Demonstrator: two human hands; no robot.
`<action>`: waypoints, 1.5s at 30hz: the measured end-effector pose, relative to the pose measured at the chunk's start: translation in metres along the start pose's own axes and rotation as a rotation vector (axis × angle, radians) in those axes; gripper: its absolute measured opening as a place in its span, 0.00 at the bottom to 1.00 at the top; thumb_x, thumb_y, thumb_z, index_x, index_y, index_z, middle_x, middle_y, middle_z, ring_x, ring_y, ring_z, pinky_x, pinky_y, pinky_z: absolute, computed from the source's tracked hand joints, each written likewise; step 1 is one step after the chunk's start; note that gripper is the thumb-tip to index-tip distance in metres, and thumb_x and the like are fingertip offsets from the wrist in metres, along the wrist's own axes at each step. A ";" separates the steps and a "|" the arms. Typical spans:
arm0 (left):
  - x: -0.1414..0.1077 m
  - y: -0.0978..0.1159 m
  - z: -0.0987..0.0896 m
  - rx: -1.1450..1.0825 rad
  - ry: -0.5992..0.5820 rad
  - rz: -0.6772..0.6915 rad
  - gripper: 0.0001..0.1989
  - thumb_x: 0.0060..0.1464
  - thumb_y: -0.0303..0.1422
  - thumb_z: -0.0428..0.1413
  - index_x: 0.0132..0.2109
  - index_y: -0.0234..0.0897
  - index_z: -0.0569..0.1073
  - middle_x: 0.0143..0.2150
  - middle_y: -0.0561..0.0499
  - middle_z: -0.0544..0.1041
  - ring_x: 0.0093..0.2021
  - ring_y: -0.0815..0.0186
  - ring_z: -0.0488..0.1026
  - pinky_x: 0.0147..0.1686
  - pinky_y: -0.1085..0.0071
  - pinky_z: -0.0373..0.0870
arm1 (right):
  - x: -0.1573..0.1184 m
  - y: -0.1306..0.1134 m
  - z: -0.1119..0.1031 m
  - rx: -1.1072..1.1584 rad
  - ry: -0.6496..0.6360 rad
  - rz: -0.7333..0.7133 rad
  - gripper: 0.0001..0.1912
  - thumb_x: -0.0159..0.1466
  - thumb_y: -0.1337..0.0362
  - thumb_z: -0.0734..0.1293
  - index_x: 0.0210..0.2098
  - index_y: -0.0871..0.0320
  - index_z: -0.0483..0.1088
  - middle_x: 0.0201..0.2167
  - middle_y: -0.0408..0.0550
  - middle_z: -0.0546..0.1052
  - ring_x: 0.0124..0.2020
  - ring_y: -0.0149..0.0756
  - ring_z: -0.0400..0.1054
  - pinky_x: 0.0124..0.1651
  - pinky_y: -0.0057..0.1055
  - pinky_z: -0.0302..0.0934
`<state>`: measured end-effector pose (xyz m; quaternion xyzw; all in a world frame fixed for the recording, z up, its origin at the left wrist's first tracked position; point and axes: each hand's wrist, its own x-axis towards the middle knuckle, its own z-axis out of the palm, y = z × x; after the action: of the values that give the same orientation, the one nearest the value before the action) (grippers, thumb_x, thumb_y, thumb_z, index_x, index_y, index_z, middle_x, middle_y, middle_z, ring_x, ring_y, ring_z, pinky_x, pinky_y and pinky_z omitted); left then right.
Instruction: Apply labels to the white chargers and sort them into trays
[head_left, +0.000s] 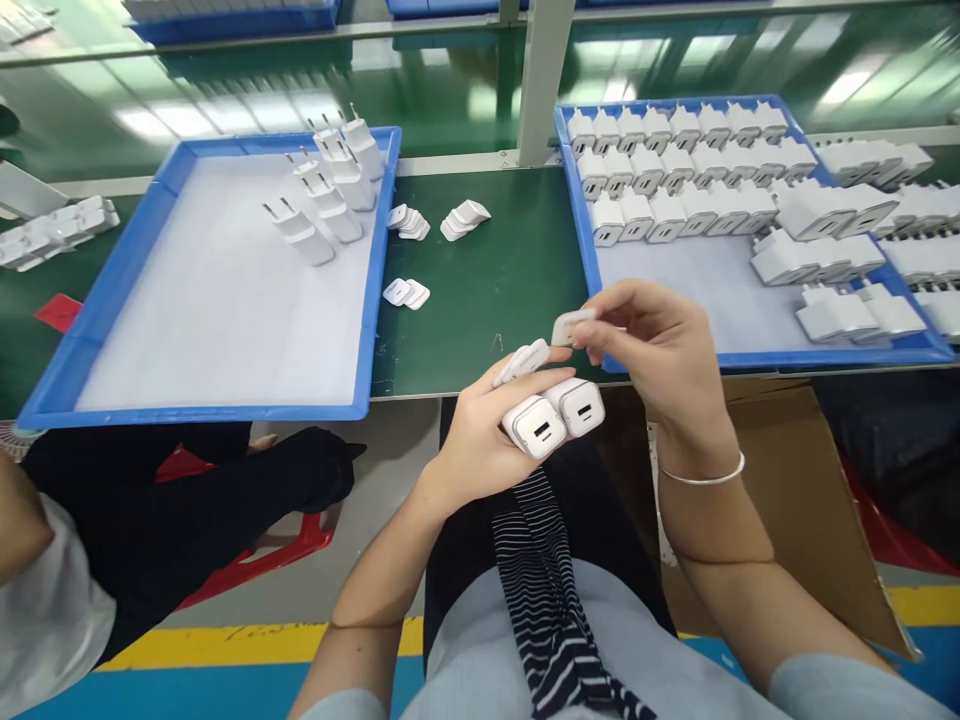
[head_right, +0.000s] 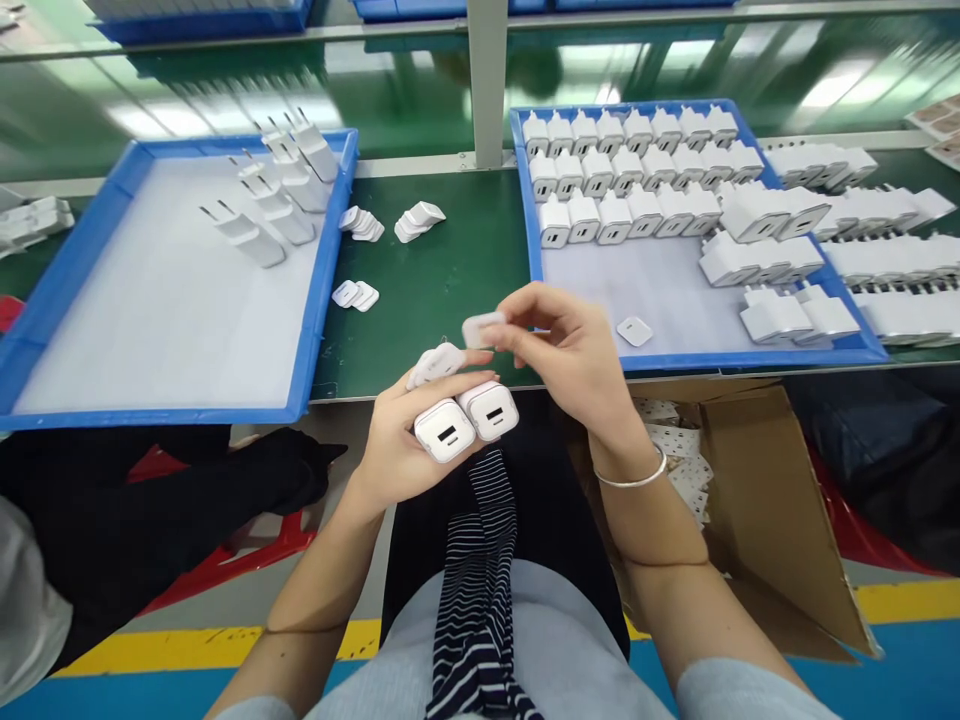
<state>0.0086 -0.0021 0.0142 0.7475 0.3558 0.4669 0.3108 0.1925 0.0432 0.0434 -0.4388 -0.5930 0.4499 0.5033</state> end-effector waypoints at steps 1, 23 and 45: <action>0.000 -0.001 -0.001 0.010 0.019 0.001 0.20 0.51 0.31 0.67 0.53 0.39 0.78 0.56 0.41 0.80 0.55 0.54 0.78 0.57 0.56 0.74 | -0.001 0.000 -0.002 0.020 0.020 0.006 0.07 0.62 0.64 0.74 0.31 0.54 0.72 0.25 0.40 0.76 0.24 0.31 0.71 0.22 0.27 0.64; -0.001 -0.010 -0.008 0.104 0.152 0.069 0.21 0.51 0.32 0.68 0.53 0.36 0.78 0.55 0.41 0.79 0.54 0.57 0.78 0.56 0.58 0.75 | -0.042 -0.009 0.007 0.280 -0.170 0.216 0.08 0.65 0.67 0.73 0.44 0.55 0.75 0.20 0.37 0.76 0.15 0.23 0.64 0.15 0.20 0.57; -0.001 -0.013 -0.011 0.164 0.112 0.155 0.20 0.54 0.26 0.64 0.54 0.36 0.76 0.55 0.39 0.79 0.55 0.56 0.77 0.54 0.58 0.77 | -0.035 -0.012 0.001 0.273 -0.278 0.374 0.16 0.62 0.68 0.75 0.44 0.55 0.66 0.19 0.37 0.77 0.13 0.22 0.60 0.15 0.16 0.54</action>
<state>-0.0048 0.0058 0.0078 0.7684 0.3509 0.4999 0.1910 0.1948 0.0064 0.0480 -0.4026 -0.4988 0.6671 0.3796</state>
